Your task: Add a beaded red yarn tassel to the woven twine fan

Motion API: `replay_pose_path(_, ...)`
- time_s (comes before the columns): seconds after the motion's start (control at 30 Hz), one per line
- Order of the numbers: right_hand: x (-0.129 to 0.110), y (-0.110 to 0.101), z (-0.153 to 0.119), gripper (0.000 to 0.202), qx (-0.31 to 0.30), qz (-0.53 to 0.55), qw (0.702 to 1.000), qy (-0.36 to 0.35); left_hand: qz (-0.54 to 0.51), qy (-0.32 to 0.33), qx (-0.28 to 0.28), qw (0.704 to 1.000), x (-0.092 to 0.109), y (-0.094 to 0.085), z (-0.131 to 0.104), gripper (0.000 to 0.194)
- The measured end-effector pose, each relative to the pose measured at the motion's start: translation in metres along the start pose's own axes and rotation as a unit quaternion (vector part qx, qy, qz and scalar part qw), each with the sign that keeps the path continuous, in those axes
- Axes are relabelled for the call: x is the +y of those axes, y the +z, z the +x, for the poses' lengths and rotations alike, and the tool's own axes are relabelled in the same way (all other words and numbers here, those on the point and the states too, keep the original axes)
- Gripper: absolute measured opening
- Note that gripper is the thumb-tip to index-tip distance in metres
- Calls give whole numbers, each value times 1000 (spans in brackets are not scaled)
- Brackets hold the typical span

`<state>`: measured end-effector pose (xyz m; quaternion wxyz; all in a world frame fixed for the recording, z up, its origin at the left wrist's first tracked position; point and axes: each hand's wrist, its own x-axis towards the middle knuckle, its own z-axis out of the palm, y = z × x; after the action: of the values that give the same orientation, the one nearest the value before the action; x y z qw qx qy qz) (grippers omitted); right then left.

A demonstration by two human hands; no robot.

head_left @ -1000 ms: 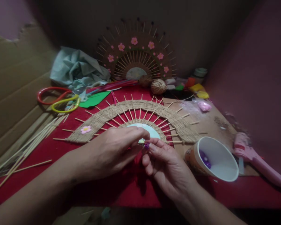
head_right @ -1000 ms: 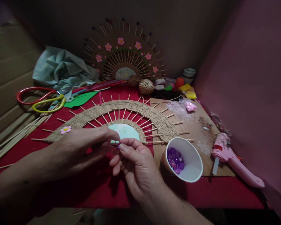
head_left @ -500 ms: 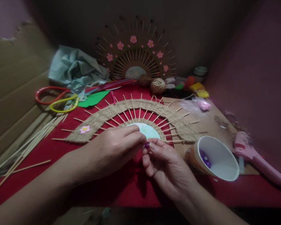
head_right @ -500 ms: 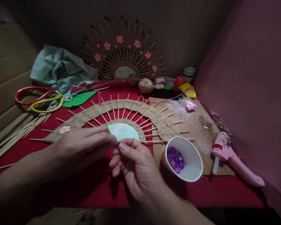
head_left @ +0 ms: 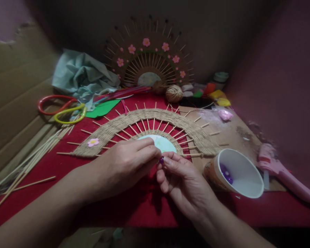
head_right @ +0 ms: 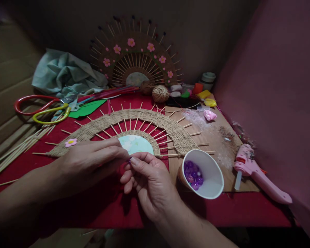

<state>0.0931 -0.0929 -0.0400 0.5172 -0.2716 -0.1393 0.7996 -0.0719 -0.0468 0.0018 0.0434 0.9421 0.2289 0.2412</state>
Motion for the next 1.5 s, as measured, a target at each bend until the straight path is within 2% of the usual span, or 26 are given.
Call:
replay_pose_path(0.17,0,-1,1,3,-3,0,1000,2,-40,-10,-16,999,-2,-1,-2,9)
replay_pose_path(0.27,0,-1,1,3,1,2,1000,0,-67,-31,-34,997,-3,-2,-3,16)
replay_pose_path(0.4,-1,-1,1,3,3,8,1000,3,-71,-44,-30,996,-3,-1,-4,22)
replay_pose_path(0.63,-1,-1,1,2,14,8,1000,2,-40,-37,-38,998,-4,2,-3,11)
replay_pose_path(1.13,-2,1,0,4,36,2,999,16,-23,-18,-41,999,-2,-4,0,15)
replay_pose_path(1.5,-1,2,2,14,50,-11,998,22,9,-11,-50,999,-1,0,-1,13)
